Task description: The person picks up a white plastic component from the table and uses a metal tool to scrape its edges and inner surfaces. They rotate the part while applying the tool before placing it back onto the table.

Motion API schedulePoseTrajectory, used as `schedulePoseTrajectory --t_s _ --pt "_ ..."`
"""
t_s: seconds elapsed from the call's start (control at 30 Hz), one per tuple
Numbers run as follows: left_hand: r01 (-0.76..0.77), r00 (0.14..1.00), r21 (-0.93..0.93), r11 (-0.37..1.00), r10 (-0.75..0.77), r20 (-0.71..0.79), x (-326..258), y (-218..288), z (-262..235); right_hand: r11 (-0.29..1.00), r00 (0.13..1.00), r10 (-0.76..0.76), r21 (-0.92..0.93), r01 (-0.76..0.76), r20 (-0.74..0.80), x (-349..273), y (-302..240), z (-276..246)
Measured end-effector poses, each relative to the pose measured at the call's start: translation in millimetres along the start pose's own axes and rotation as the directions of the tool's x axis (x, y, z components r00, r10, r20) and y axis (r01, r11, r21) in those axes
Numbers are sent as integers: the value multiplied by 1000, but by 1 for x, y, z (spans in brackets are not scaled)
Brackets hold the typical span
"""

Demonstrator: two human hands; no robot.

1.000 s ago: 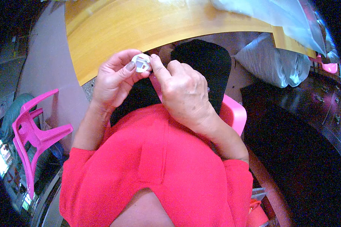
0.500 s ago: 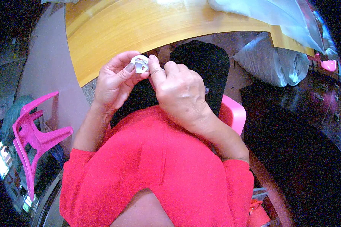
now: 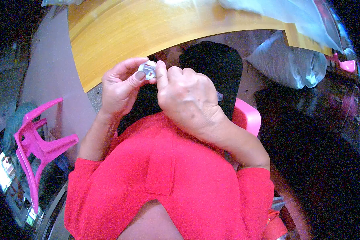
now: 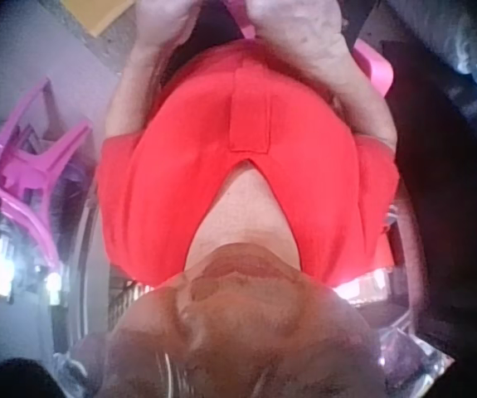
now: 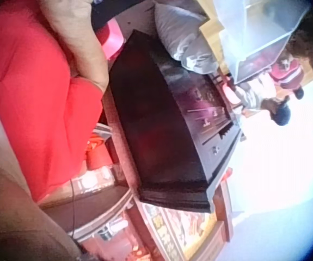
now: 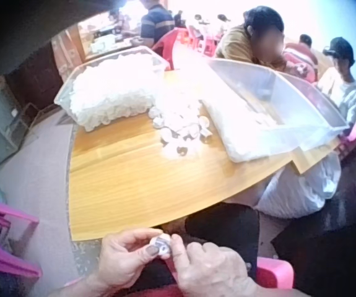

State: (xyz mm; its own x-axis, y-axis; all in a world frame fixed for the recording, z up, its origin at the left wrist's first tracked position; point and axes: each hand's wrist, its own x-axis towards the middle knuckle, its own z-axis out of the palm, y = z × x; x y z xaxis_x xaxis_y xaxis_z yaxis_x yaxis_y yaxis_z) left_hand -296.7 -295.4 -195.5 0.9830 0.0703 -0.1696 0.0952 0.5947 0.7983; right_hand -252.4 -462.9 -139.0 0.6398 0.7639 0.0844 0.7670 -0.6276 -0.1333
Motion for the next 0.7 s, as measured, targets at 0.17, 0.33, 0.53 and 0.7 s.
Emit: schedulePoseTrajectory --t_s 0.17,0.33,0.53,0.7 --pt "29 999 -98 995 -31 -20 5 2 5 999 999 32 -10 -33 -42 2 2 2" --pt "88 996 -177 980 -91 -7 6 6 6 997 992 35 71 -26 -120 2 11 3" --pt "119 993 -213 970 -119 14 7 5 9 992 993 48 122 -35 -109 -2 13 -1" --pt "119 992 -186 975 -122 -7 7 3 12 1000 993 -23 -2 23 -115 -1 15 1"
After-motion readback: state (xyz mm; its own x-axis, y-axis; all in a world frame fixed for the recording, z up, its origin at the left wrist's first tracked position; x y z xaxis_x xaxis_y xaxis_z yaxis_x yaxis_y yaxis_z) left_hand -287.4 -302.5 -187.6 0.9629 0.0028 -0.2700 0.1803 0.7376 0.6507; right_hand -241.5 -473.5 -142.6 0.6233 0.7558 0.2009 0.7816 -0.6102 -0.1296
